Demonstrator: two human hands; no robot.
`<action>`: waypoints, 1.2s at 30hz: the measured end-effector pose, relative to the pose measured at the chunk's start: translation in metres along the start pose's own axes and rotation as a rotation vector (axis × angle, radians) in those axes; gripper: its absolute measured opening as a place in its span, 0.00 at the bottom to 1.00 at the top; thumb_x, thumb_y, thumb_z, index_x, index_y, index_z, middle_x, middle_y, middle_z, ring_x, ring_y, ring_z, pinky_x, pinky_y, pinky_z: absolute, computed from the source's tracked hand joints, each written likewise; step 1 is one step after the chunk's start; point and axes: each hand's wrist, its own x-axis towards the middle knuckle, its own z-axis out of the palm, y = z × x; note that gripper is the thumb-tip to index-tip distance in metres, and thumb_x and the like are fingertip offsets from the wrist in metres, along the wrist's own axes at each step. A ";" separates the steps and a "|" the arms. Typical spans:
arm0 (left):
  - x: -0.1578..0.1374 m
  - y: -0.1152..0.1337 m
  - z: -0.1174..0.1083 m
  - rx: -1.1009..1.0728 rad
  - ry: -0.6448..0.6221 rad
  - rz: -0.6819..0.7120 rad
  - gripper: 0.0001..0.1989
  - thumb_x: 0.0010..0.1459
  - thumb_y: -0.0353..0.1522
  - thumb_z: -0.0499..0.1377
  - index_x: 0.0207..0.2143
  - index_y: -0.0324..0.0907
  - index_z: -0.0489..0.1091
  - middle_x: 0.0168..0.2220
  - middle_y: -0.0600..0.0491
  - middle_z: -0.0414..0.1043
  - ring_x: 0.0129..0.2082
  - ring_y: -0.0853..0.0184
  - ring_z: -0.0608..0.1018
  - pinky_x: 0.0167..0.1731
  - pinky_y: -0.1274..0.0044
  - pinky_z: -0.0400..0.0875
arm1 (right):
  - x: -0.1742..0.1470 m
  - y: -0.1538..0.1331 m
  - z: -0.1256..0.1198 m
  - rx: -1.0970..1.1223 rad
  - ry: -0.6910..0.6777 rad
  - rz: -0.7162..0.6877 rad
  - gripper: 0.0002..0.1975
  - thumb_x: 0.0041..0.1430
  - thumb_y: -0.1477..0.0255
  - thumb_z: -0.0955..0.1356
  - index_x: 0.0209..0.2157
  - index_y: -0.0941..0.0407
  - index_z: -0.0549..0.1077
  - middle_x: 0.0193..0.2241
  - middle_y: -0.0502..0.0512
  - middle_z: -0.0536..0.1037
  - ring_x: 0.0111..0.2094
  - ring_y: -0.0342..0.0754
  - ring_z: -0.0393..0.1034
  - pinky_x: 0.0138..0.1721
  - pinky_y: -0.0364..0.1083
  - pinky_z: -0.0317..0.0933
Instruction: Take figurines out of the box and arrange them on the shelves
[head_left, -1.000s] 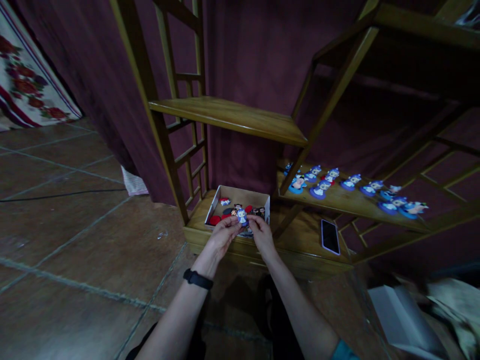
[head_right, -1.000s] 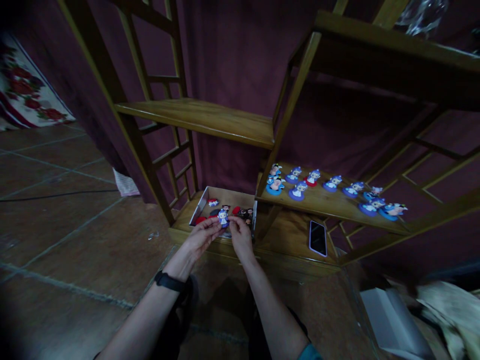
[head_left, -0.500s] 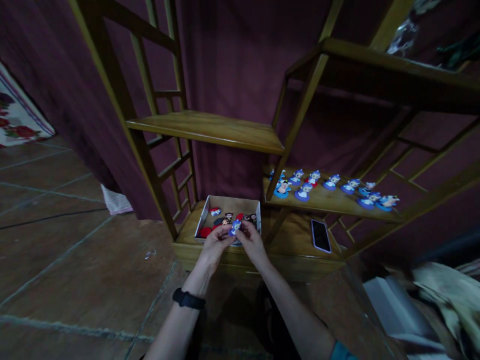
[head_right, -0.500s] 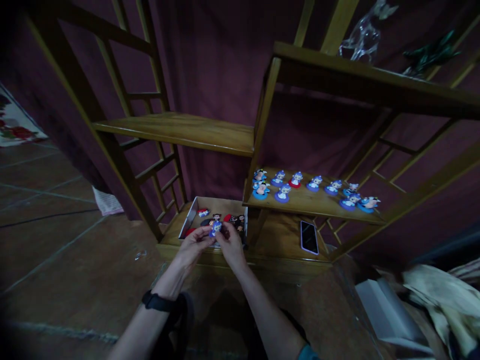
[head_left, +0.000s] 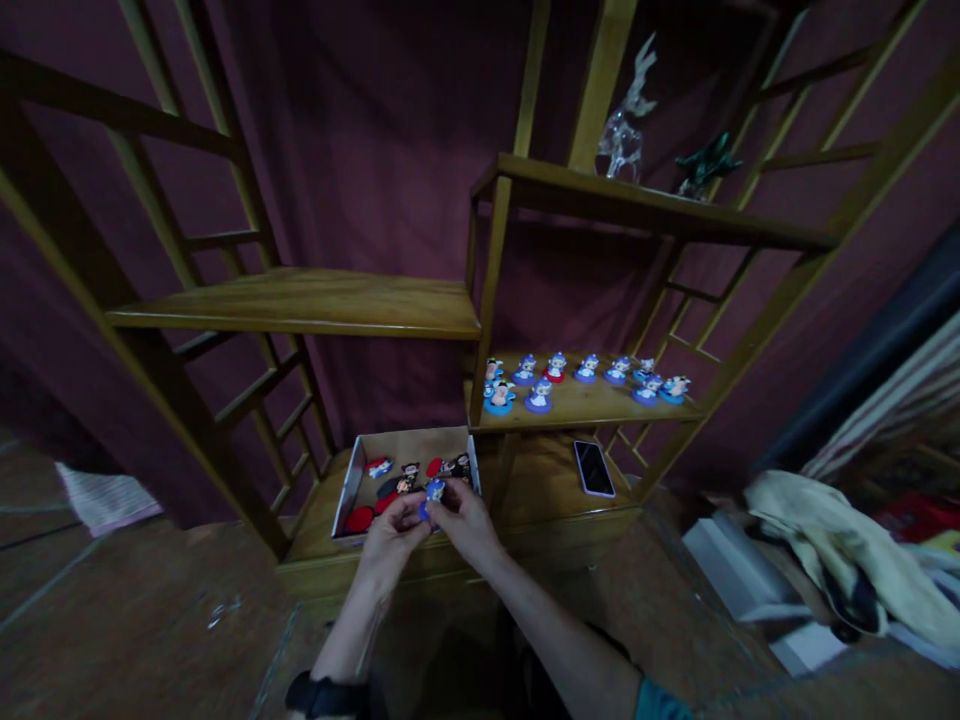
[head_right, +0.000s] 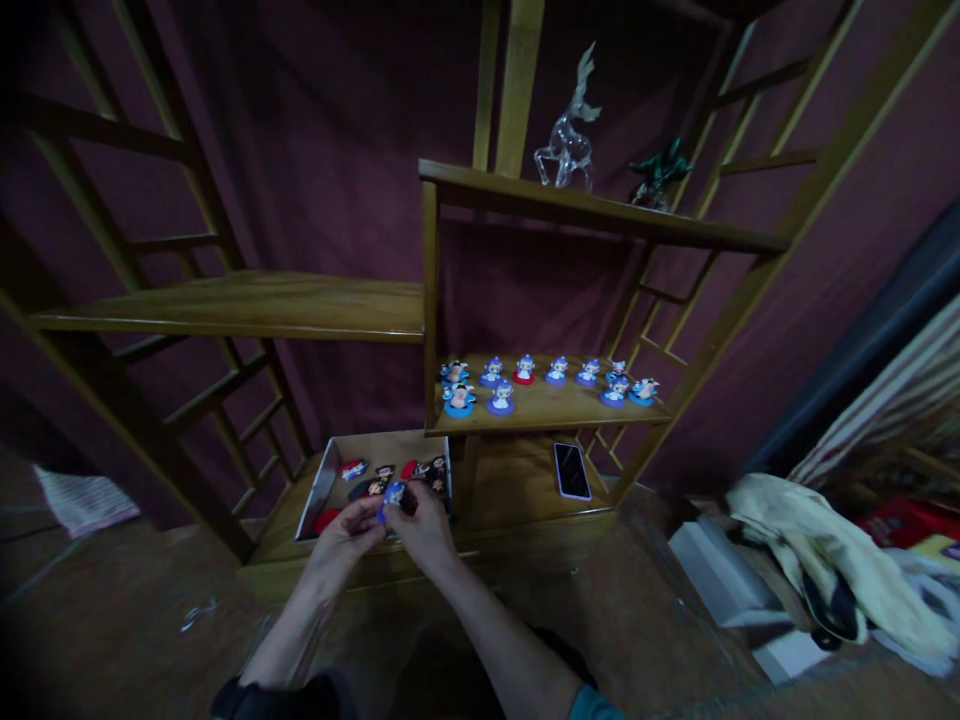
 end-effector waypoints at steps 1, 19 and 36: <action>-0.001 0.001 0.002 -0.001 -0.016 -0.002 0.21 0.32 0.29 0.68 0.35 0.38 0.71 0.30 0.52 0.74 0.31 0.68 0.75 0.35 0.76 0.69 | 0.000 -0.002 -0.002 -0.017 0.019 0.000 0.13 0.49 0.70 0.66 0.39 0.52 0.70 0.33 0.48 0.75 0.35 0.46 0.69 0.38 0.45 0.63; -0.003 0.014 0.003 -0.203 0.001 -0.202 0.24 0.39 0.28 0.67 0.42 0.40 0.70 0.42 0.47 0.74 0.42 0.63 0.76 0.38 0.79 0.72 | -0.019 -0.113 -0.207 -0.079 0.465 -0.185 0.13 0.48 0.65 0.68 0.36 0.56 0.69 0.30 0.52 0.75 0.32 0.46 0.69 0.37 0.46 0.64; 0.002 0.015 0.002 -0.193 0.034 -0.236 0.20 0.38 0.25 0.65 0.38 0.41 0.73 0.39 0.48 0.76 0.45 0.59 0.75 0.41 0.75 0.72 | 0.062 -0.080 -0.292 -0.711 0.665 -0.068 0.20 0.48 0.63 0.66 0.43 0.55 0.68 0.35 0.54 0.75 0.36 0.47 0.69 0.39 0.47 0.61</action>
